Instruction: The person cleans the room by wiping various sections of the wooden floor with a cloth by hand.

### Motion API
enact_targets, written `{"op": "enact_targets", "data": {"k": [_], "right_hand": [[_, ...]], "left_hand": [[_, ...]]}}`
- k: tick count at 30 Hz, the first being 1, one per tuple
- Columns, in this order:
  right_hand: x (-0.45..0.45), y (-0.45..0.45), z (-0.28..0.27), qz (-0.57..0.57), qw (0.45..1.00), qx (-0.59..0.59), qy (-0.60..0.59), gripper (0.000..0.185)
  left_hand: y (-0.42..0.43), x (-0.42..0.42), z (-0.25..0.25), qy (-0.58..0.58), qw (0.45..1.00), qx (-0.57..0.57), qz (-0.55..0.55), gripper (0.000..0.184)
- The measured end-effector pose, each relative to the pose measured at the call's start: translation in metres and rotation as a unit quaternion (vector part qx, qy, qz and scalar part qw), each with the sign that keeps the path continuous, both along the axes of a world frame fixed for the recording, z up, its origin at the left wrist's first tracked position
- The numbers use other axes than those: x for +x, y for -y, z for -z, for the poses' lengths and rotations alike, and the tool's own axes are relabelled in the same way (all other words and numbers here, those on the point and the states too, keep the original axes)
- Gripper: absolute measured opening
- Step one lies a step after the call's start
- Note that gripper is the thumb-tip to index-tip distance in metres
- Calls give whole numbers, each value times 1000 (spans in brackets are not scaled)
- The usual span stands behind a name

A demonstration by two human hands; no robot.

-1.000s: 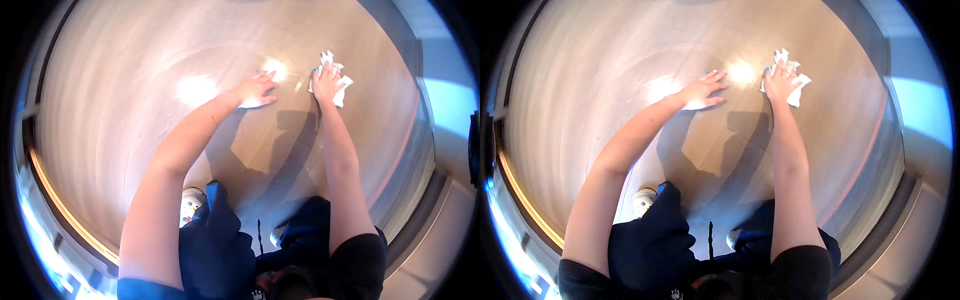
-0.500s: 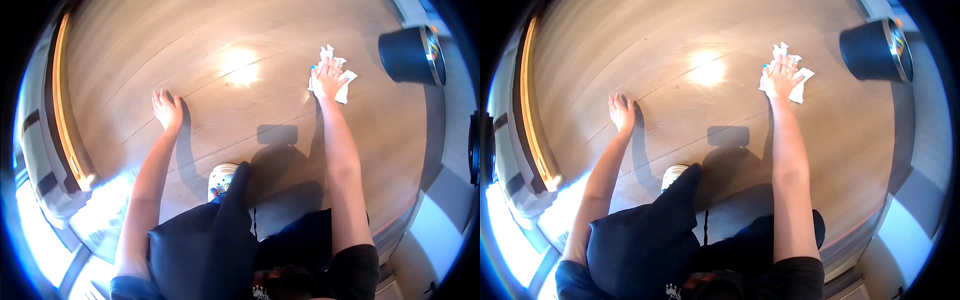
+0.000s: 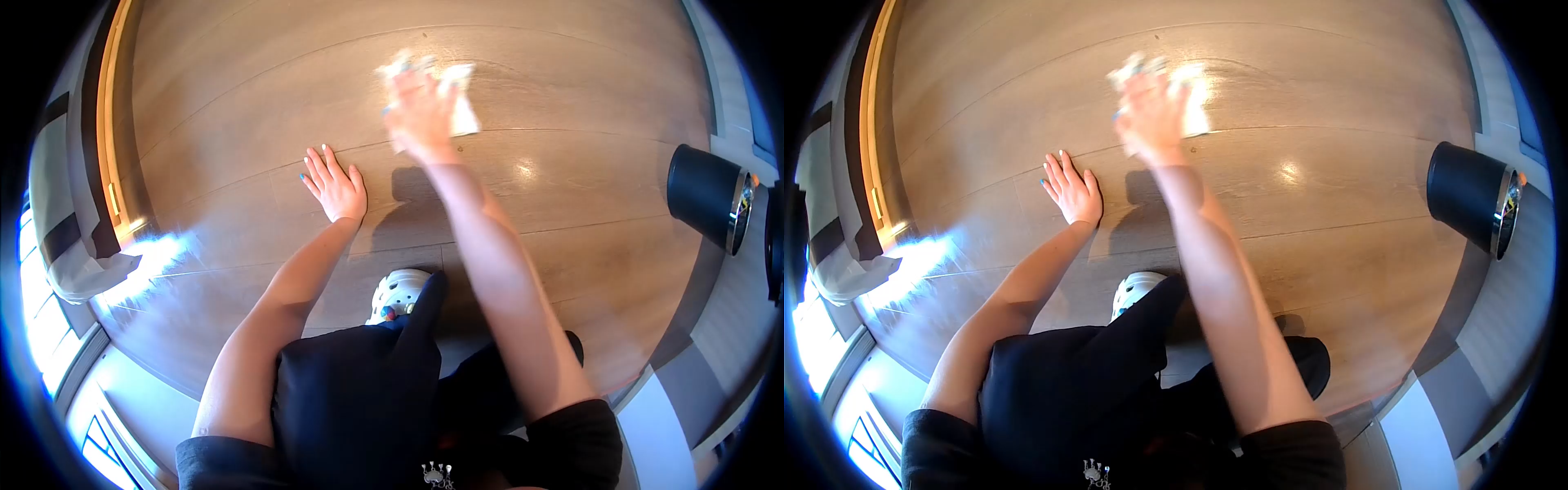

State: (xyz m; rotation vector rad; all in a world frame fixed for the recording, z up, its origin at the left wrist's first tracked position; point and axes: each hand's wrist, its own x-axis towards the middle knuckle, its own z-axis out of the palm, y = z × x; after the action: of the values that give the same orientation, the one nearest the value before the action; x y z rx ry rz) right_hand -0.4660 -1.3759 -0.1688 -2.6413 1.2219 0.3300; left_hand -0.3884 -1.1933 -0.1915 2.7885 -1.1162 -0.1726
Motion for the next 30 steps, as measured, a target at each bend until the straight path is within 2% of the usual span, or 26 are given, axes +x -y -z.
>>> {"op": "enact_targets", "data": {"k": [1, 2, 3, 4, 6, 8, 10, 11, 12, 13, 14, 15, 16, 17, 18, 19, 20, 22, 24, 26, 27, 30], "right_hand": [[10, -16, -10, -38, 999, 22, 9, 62], [17, -39, 5, -91, 991, 6, 98, 59], [72, -99, 24, -146, 973, -24, 176, 57], [75, -111, 19, -102, 961, 18, 256, 52], [70, -101, 5, -112, 940, 134, 293, 48], [42, -81, 12, -96, 875, 179, 439, 51], [-3, -60, 11, 97, 930, 61, 348, 52], [-19, -34, -21, 152, 931, -4, 331, 54], [-38, -20, -29, 238, 922, -68, 299, 56], [-60, -1, -6, 344, 922, -94, 148, 59], [-84, 12, 11, 419, 901, -72, 86, 62], [-90, 7, 27, 407, 907, -95, 41, 63], [-103, 4, 39, 396, 911, -115, -6, 64], [-94, -8, 40, 400, 908, -121, -33, 64], [-88, -8, 42, 402, 905, -127, -58, 64], [-81, -10, 41, 402, 906, -122, -49, 64], [-79, -9, 37, 405, 905, -121, -42, 63], [-81, -11, 35, 407, 905, -120, -33, 63], [-83, -10, 37, 409, 904, -119, -20, 62], [-77, -9, 31, 414, 904, -102, -23, 62], [-77, -9, 29, 415, 904, -98, -26, 62], [-76, -7, 29, 416, 904, -96, -29, 62]], "left_hand": [[3, -7, 3, 2, 1000, -14, 5, 62], [7, -11, 6, -16, 999, -35, 4, 61], [-26, 39, 11, -40, 997, -71, 3, 60], [-27, 37, 5, -61, 994, -93, -2, 60], [-26, 43, 2, -83, 987, -135, -7, 58], [-32, 44, 8, -86, 982, -167, -2, 58], [-29, 42, -3, -111, 972, -206, -23, 59], [-25, 48, -9, -118, 961, -247, -33, 59], [-22, 48, -11, -127, 953, -273, -43, 60], [-15, 43, -19, -122, 945, -298, -58, 61], [-8, 35, -25, -20, 971, -239, -11, 61], [-6, 35, -31, 80, 982, -169, 33, 62], [6, 19, -32, 25, 990, -136, 39, 62], [22, 20, -36, -49, 998, -48, 11, 66], [41, 5, -15, -153, 984, -84, -37, 71], [65, -5, -31, -139, 988, -28, -68, 80], [86, -12, -18, -88, 996, -18, -18, 85], [134, -13, -22, -172, 980, -22, 96, 84], [170, -35, 1, -112, 960, -91, 241, 75], [185, -37, -5, -73, 935, -80, 338, 67], [184, -35, -4, -81, 926, -117, 350, 57], [169, -18, 3, -30, 906, -147, 395, 49]]}}
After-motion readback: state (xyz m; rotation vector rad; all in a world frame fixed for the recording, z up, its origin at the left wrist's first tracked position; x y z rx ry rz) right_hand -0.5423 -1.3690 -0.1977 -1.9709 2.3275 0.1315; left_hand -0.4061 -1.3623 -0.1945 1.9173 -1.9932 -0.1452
